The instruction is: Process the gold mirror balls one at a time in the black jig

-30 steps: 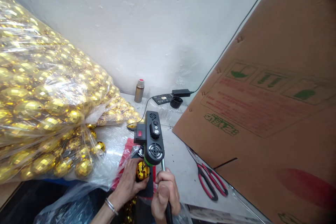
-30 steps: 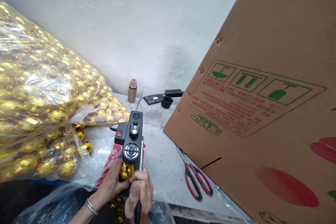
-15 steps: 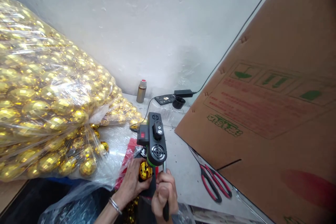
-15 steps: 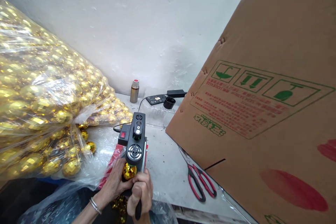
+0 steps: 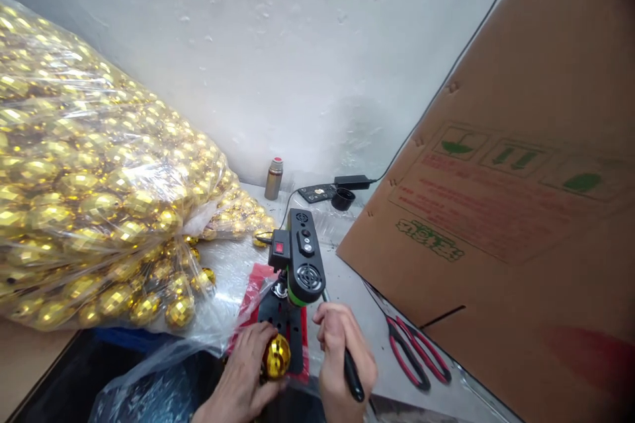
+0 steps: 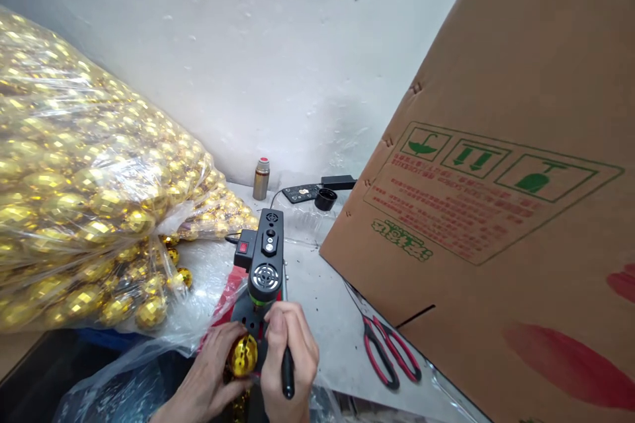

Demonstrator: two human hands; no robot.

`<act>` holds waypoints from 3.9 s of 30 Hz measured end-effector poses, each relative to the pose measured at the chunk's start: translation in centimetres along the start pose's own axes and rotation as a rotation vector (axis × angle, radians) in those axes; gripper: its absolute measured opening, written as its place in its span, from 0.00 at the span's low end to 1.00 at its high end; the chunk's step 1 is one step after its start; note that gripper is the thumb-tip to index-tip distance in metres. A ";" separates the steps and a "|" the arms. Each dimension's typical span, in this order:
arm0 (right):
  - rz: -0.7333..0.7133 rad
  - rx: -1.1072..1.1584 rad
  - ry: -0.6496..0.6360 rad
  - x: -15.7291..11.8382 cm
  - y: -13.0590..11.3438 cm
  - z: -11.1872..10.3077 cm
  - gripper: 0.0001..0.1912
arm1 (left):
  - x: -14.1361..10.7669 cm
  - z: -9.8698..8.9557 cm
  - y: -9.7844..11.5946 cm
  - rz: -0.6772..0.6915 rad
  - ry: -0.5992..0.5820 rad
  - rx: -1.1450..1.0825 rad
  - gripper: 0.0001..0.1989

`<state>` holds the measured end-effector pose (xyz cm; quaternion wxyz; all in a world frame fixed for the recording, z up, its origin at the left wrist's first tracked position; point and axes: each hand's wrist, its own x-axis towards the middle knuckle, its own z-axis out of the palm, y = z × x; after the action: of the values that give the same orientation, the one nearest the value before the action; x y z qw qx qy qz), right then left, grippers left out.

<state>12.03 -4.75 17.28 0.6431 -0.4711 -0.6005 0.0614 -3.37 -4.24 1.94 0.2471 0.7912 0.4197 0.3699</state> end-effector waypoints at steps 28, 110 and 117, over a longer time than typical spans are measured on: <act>0.052 0.039 -0.015 1.2 -1.3 -0.2 0.15 | 6.7 -7.5 -0.9 -0.390 0.045 -0.305 0.28; -0.158 -0.076 0.101 -3.9 4.0 1.2 0.15 | 5.8 0.1 -0.1 -0.180 -0.142 -0.025 0.23; -0.195 -0.071 0.099 -3.8 4.3 1.1 0.15 | 5.9 0.0 0.2 -0.181 -0.147 -0.012 0.20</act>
<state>12.14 -4.22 11.49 0.6578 -0.4355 -0.6128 -0.0461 -1.11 0.67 4.29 0.3143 0.7734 0.4682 0.2896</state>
